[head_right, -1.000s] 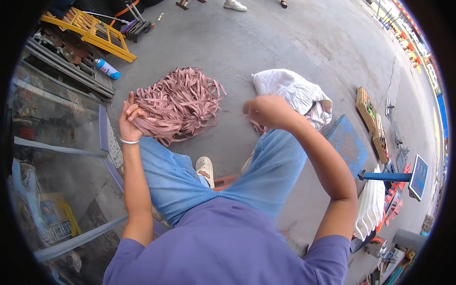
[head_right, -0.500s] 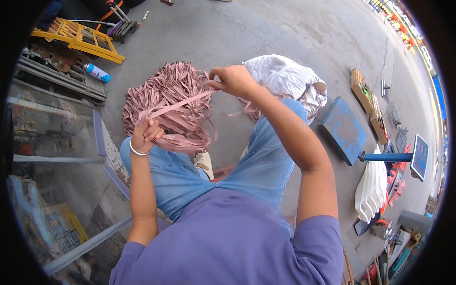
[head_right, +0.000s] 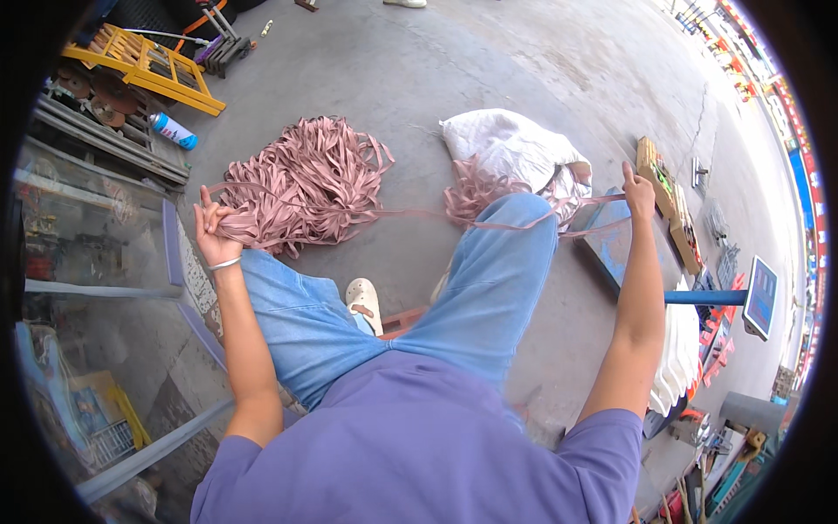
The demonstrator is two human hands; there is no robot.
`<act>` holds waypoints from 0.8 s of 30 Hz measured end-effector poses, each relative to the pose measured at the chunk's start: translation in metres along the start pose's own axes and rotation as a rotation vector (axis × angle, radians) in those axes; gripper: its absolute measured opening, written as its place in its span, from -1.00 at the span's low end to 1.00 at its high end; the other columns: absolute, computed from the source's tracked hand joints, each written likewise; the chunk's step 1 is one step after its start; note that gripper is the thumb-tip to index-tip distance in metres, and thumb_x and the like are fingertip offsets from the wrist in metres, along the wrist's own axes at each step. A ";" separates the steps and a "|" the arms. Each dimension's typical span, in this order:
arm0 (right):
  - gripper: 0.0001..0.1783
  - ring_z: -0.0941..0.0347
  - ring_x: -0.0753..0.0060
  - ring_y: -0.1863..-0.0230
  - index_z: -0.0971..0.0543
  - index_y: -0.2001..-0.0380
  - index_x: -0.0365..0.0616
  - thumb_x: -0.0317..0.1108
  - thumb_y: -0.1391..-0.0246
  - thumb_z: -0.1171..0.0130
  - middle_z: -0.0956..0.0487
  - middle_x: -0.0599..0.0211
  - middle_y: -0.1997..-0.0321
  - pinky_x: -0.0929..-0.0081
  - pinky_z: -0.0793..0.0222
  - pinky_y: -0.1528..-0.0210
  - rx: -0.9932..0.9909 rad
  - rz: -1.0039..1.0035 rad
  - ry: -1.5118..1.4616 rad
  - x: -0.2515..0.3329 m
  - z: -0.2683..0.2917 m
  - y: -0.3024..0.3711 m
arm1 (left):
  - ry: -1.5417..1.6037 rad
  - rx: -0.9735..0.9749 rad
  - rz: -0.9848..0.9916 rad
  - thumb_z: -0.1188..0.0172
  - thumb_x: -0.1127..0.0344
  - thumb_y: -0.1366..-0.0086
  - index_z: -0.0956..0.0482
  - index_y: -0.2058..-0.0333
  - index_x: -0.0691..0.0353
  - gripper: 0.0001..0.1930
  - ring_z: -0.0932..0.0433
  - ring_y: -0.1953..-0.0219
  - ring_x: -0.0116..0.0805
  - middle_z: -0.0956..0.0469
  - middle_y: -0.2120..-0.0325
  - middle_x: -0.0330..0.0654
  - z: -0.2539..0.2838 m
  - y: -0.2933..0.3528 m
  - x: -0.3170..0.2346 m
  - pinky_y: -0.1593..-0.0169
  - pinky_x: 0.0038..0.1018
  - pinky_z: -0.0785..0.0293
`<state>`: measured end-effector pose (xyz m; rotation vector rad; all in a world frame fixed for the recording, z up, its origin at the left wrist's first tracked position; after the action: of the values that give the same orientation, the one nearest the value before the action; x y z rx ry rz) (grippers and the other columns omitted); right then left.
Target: The person sits on the ground and repeatedly pulls pink fabric strips from a white sack, then places them into a growing pile on the floor. The person continues this process throughout the clip.
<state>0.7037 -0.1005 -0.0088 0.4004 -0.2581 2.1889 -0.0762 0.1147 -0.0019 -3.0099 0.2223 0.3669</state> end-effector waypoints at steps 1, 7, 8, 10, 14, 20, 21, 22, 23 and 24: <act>-0.29 -0.45 0.30 0.47 -0.53 0.61 -0.30 0.28 0.12 0.01 -0.50 0.13 0.60 0.40 -0.31 0.32 0.098 0.129 -0.094 0.034 -0.021 0.003 | 0.038 0.052 0.042 0.08 0.25 -0.31 -0.32 0.00 0.21 -0.68 -0.14 0.68 -0.72 -0.09 0.75 -0.46 -0.007 -0.002 0.011 0.25 -0.62 -0.32; -0.77 -0.43 0.38 0.43 -0.50 0.34 -0.19 -0.37 0.15 -0.13 -0.51 0.24 0.50 0.47 -0.31 0.38 0.752 0.806 -0.275 0.306 -0.060 0.191 | -0.144 -0.022 0.066 0.11 0.27 -0.31 -0.17 -0.12 0.12 -0.60 -0.31 0.56 -0.65 -0.34 0.53 -0.36 -0.033 0.005 0.029 0.16 -0.53 -0.36; -0.81 -0.46 0.25 0.40 -0.51 0.35 -0.13 -0.36 0.12 -0.07 -0.53 0.20 0.46 0.40 -0.33 0.35 0.761 0.918 -0.179 0.326 -0.066 0.221 | -0.205 -0.051 0.066 0.11 0.28 -0.31 -0.15 -0.14 0.10 -0.58 -0.31 0.56 -0.66 -0.40 0.46 -0.33 -0.035 0.006 0.030 0.22 -0.57 -0.37; -0.87 -0.45 0.25 0.41 -0.48 0.43 -0.09 -0.36 0.13 -0.09 -0.51 0.26 0.50 0.35 -0.32 0.38 0.735 1.179 0.097 0.360 -0.078 0.282 | -0.165 0.110 0.218 0.13 0.32 -0.31 -0.10 -0.16 0.07 -0.56 -0.30 0.56 -0.68 -0.44 0.29 -0.25 -0.047 0.009 0.041 0.32 -0.63 -0.36; -0.83 -0.46 0.24 0.34 -0.49 0.38 -0.05 -0.37 0.14 -0.06 -0.52 0.30 0.44 0.33 -0.33 0.33 1.030 1.377 -0.118 0.417 -0.087 0.375 | -0.195 0.239 0.418 0.18 0.41 -0.31 -0.03 -0.19 -0.05 -0.52 -0.30 0.57 -0.71 -0.34 -0.01 -0.10 -0.051 0.029 0.066 0.48 -0.73 -0.31; -0.86 -0.43 0.35 0.46 -0.47 0.47 -0.14 -0.46 0.22 -0.14 -0.50 0.29 0.53 0.44 -0.30 0.39 1.034 1.372 -0.620 0.482 -0.078 0.390 | -0.544 -0.238 0.531 0.15 0.26 -0.32 -0.25 0.02 0.23 -0.70 -0.29 0.62 -0.58 -0.42 0.20 -0.10 -0.025 0.055 0.124 0.34 -0.52 -0.40; -0.87 -0.43 0.37 0.47 -0.47 0.48 -0.14 -0.46 0.22 -0.14 -0.50 0.30 0.54 0.46 -0.29 0.41 0.955 1.331 -0.609 0.484 -0.079 0.377 | -0.557 -0.094 0.606 0.14 0.22 -0.32 -0.28 0.07 0.22 -0.72 -0.26 0.66 -0.59 -0.44 0.32 -0.15 -0.033 0.058 0.136 0.36 -0.54 -0.38; -0.87 -0.42 0.39 0.48 -0.47 0.48 -0.15 -0.46 0.21 -0.15 -0.50 0.31 0.55 0.47 -0.29 0.42 0.877 1.290 -0.598 0.484 -0.081 0.363 | -0.568 0.051 0.678 0.13 0.17 -0.32 -0.32 0.12 0.22 -0.72 -0.23 0.70 -0.61 -0.46 0.43 -0.19 -0.042 0.062 0.146 0.38 -0.56 -0.37; -0.86 -0.38 0.45 0.52 -0.46 0.49 -0.16 -0.43 0.21 -0.19 -0.47 0.35 0.58 0.49 -0.27 0.44 0.868 1.272 -0.654 0.482 -0.087 0.352 | -0.542 0.099 0.731 0.25 0.07 -0.35 -0.35 0.23 0.23 -0.66 -0.07 0.81 -0.70 -0.24 0.72 -0.39 -0.045 0.066 0.152 0.50 -0.64 -0.28; -0.82 -0.33 0.52 0.55 -0.46 0.51 -0.17 -0.36 0.18 -0.24 -0.43 0.39 0.62 0.53 -0.24 0.47 0.908 1.254 -0.744 0.476 -0.091 0.341 | -0.513 0.130 0.725 0.21 0.07 -0.34 -0.36 0.26 0.23 -0.67 -0.04 0.82 -0.69 -0.19 0.75 -0.41 -0.042 0.066 0.151 0.52 -0.64 -0.24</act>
<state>0.1424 0.0735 0.0703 2.0073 0.2068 3.1619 0.0676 0.0246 -0.0041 -2.4839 1.2156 1.0957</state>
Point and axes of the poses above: each hand's wrist, its own y-axis away from the middle knuckle, its own z-axis out of the back of the hand, x = y × z, the point moved 10 cm from there along -y, towards the middle knuckle
